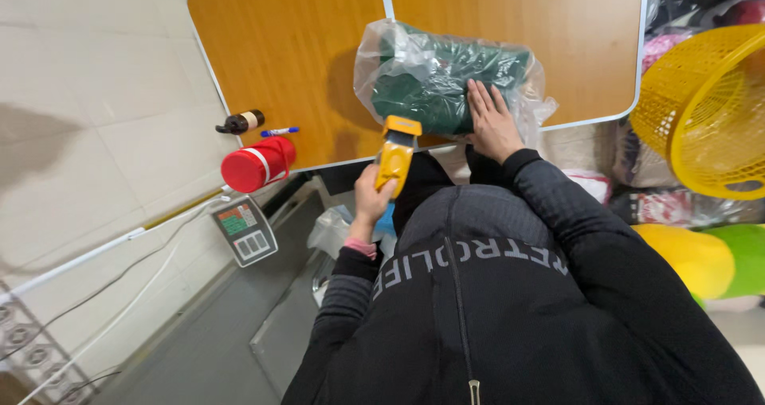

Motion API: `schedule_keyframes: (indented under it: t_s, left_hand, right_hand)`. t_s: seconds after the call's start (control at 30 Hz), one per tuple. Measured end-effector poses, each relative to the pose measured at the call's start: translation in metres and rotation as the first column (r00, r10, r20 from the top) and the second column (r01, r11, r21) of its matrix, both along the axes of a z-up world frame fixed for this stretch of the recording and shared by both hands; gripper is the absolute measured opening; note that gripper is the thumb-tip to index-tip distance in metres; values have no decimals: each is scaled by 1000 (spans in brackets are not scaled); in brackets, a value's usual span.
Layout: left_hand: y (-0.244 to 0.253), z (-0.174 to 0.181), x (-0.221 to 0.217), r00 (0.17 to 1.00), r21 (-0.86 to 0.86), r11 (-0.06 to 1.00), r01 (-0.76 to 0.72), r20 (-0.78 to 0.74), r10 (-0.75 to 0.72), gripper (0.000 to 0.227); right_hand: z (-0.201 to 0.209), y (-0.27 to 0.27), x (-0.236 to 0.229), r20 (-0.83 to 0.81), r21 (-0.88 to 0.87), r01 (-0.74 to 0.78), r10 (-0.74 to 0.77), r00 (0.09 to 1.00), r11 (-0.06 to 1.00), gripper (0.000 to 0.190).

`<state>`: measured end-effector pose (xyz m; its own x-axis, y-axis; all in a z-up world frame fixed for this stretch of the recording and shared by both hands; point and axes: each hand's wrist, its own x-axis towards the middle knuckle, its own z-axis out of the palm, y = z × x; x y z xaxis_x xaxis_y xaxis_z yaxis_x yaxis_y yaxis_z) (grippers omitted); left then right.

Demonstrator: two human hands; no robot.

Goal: The person wraps a green folded item in a clear plastic bag, writes on it with a marker, and seals it with a tape dispenser. They then place the package on the floor and move a yellow basket.

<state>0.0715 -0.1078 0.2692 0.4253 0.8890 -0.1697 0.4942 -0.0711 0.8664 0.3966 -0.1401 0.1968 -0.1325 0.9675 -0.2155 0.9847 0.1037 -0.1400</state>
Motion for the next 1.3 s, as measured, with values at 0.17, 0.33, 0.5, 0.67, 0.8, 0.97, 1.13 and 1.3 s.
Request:
schedule_keyframes:
  t_s: [0.17, 0.33, 0.5, 0.67, 0.8, 0.97, 1.13, 1.3]
  left_hand:
    - [-7, 21, 51, 995, 25, 996, 81, 52, -82, 24]
    - [-13, 30, 67, 992, 40, 994, 106, 63, -109, 26]
    - [-18, 25, 68, 994, 25, 993, 111, 6, -112, 25]
    - [-28, 10, 71, 995, -103, 994, 32, 97, -22, 26]
    - [-27, -6, 83, 972, -262, 964, -35, 216, 93, 29]
    - [-6, -28, 104, 973, -286, 957, -55, 200, 116, 31]
    - [14, -50, 131, 973, -273, 959, -78, 190, 133, 34]
    - [22, -61, 152, 976, -283, 957, -63, 184, 119, 35]
  right_hand:
    - [0, -5, 7, 138, 80, -65, 54, 989, 995, 99]
    - [-7, -13, 7, 328, 218, -106, 29, 944, 970, 98]
    - [-16, -8, 2, 296, 31, 27, -35, 955, 999, 106]
    - [-32, -20, 1, 170, 66, 99, -109, 979, 993, 109]
    - [-54, -26, 1, 86, 69, 129, -134, 987, 989, 109]
    - [-74, -33, 7, -62, 93, 140, -134, 989, 986, 108]
    - [-74, -40, 10, -106, 100, 156, -146, 984, 983, 111]
    - [-71, -38, 7, -98, 80, 197, -189, 977, 977, 122]
